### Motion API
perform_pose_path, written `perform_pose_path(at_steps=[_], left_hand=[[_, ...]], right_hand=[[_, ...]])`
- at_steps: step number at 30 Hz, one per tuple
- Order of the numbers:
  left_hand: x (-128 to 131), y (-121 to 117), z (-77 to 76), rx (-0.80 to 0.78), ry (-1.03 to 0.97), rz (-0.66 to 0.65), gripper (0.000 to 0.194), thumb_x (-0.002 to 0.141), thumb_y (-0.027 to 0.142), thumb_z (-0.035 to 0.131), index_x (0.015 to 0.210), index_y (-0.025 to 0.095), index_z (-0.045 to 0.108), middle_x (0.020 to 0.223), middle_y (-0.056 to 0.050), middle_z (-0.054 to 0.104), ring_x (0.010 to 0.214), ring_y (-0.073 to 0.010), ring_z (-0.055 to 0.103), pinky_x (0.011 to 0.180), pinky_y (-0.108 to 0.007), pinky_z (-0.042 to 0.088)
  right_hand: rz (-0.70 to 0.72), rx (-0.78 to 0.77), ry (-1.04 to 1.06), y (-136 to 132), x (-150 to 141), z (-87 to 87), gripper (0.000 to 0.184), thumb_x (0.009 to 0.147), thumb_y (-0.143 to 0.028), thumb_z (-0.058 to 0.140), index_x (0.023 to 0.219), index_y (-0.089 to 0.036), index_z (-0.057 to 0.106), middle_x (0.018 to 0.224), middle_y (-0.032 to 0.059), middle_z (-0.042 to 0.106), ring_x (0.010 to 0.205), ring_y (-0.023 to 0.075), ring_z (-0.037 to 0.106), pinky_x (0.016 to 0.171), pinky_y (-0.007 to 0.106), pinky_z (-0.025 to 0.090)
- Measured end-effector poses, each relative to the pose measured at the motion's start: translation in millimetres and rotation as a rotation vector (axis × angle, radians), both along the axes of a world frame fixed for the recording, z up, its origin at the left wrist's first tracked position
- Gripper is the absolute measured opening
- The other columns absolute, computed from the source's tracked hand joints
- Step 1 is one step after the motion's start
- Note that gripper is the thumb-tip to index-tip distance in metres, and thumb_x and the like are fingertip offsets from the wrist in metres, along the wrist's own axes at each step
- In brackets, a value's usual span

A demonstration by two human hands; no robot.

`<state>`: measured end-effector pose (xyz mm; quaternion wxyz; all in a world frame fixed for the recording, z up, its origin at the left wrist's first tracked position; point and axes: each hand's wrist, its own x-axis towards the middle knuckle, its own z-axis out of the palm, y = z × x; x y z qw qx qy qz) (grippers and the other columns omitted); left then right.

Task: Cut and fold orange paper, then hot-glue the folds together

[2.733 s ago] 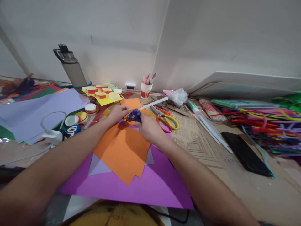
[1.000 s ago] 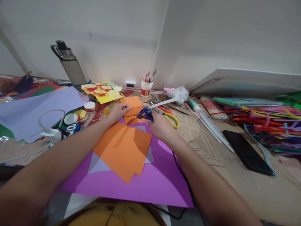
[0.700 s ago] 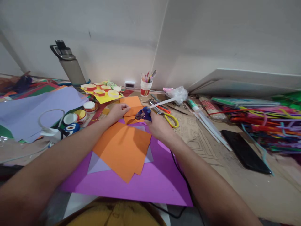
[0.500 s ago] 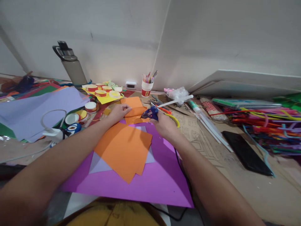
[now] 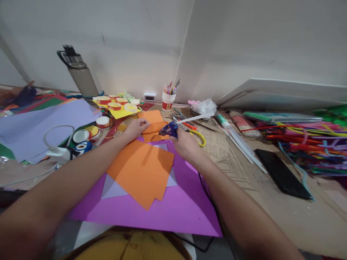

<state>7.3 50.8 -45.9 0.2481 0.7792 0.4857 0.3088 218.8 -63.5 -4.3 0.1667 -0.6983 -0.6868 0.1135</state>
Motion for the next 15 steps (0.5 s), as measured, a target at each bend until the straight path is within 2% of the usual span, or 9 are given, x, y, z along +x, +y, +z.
perform_pose_path(at_steps=[6,15], left_hand=[[-0.9,1.1,-3.7,0.020,-0.007,-0.011,0.028,0.087,0.037,0.053,0.078,0.016,0.069,0.083,-0.006,0.072,0.075,-0.0182,0.060,0.069,-0.029,0.042],[1.1,0.5,-3.4,0.018,-0.021,0.010,0.025,0.086,0.034,0.053,0.078,0.016,0.070,0.084,-0.005,0.073,0.078,-0.0188,0.062,0.073,-0.029,0.045]], right_hand=[[-0.103,-0.017,-0.018,-1.4,7.8,0.6,0.036,0.094,-0.034,0.047,0.124,-0.017,0.058,0.111,0.0150,0.070,0.100,0.0299,0.066,0.077,0.034,0.046],[-0.052,-0.064,-0.061,-6.1,-11.8,5.9,0.033,0.094,-0.037,0.050,0.119,-0.017,0.060,0.110,0.0152,0.070,0.102,0.0293,0.066,0.078,0.032,0.047]])
